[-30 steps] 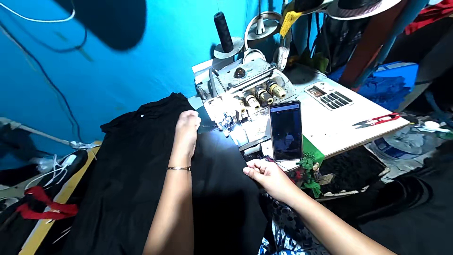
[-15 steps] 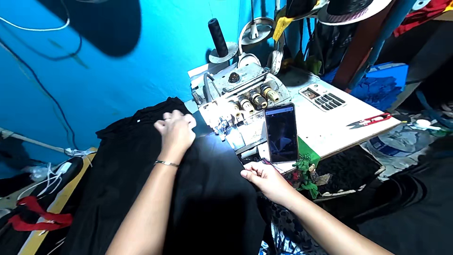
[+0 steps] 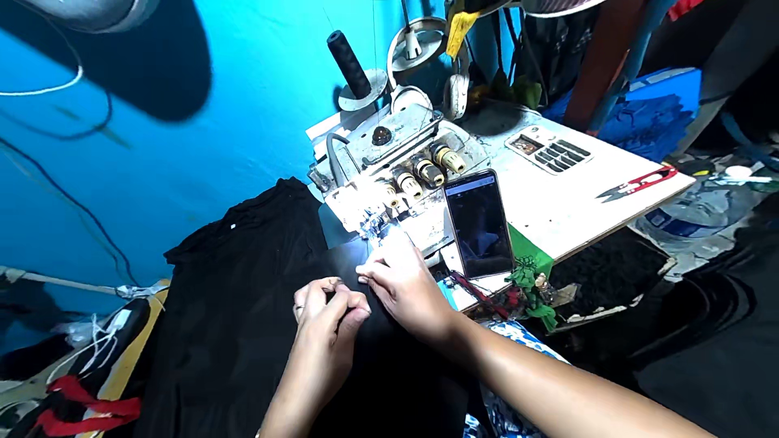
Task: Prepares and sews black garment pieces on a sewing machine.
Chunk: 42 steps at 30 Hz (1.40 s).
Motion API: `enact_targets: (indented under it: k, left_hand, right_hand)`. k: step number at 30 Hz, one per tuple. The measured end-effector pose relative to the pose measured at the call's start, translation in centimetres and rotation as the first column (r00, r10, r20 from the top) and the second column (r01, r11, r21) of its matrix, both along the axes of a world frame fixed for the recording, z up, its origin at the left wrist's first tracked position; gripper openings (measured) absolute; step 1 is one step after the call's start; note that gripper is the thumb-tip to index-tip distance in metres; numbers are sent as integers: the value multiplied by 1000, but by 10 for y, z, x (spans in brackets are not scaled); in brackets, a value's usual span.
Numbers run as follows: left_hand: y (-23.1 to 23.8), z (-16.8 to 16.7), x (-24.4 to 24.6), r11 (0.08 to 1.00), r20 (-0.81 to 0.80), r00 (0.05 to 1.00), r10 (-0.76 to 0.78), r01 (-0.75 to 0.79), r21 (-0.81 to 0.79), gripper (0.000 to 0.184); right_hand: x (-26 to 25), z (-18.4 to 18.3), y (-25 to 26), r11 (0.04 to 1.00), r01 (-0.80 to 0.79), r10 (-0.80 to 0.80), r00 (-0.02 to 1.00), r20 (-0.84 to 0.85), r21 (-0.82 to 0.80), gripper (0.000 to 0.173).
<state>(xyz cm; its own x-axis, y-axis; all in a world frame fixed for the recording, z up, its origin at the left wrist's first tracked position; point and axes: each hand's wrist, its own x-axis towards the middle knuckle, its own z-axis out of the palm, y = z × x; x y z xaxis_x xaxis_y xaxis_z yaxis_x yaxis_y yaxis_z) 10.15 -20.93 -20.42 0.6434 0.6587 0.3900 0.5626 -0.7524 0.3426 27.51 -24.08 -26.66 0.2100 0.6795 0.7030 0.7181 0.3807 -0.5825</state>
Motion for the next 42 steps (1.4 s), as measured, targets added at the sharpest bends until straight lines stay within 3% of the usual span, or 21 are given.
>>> enact_targets:
  k: [3,6,8,10,12,15,22,27,32,38,42]
  left_hand:
    - [17,23,4,953,64,997,31,-10,-302,26]
    - [39,44,31,687,125,945,301,-125,-716,24]
    - [55,50,49,555,54,953,297,-126,-822,18]
    - [68,46,61,605,-17,972,232,-158,-780,11]
    - [80,43,69,747,-105,975,195,-217,-629,10]
    - [94,40,73,908,-248,948,199,-273,-316,28]
    - [104,29,72,889,-183,956,229,-282,-360,30]
    - [104,24,78,905,-185,939,292,-333,-266,23]
    - [104,25,70,877,-142,936,322,-351,-327,21]
    - [56,31,12,913,-93,932,352,-363,-185,12]
    - [1,24,-9,964,-137,968,208,-226,-138,22]
  right_hand:
    - [-3,-1,14,993,1,4,999,-43,118,16]
    - [-12,-2,16,986,1,14,996,-92,168,15]
    - [-19,-2,15,983,-38,58,993,-105,182,16]
    - [-21,1,11,983,-99,108,993,-56,153,16]
    - [-19,4,4,984,-147,148,989,2,104,20]
    - [-17,3,-11,991,-121,122,993,-8,53,31]
    - [-1,-21,-36,998,-55,56,990,-133,12,27]
    - [3,-27,-45,996,-73,65,986,-150,-47,28]
    - [5,-25,-46,995,-80,70,987,-146,-60,27]
    - [-1,-8,-21,998,37,-31,991,-130,48,21]
    - [-15,4,6,1000,23,-23,1000,11,-11,20]
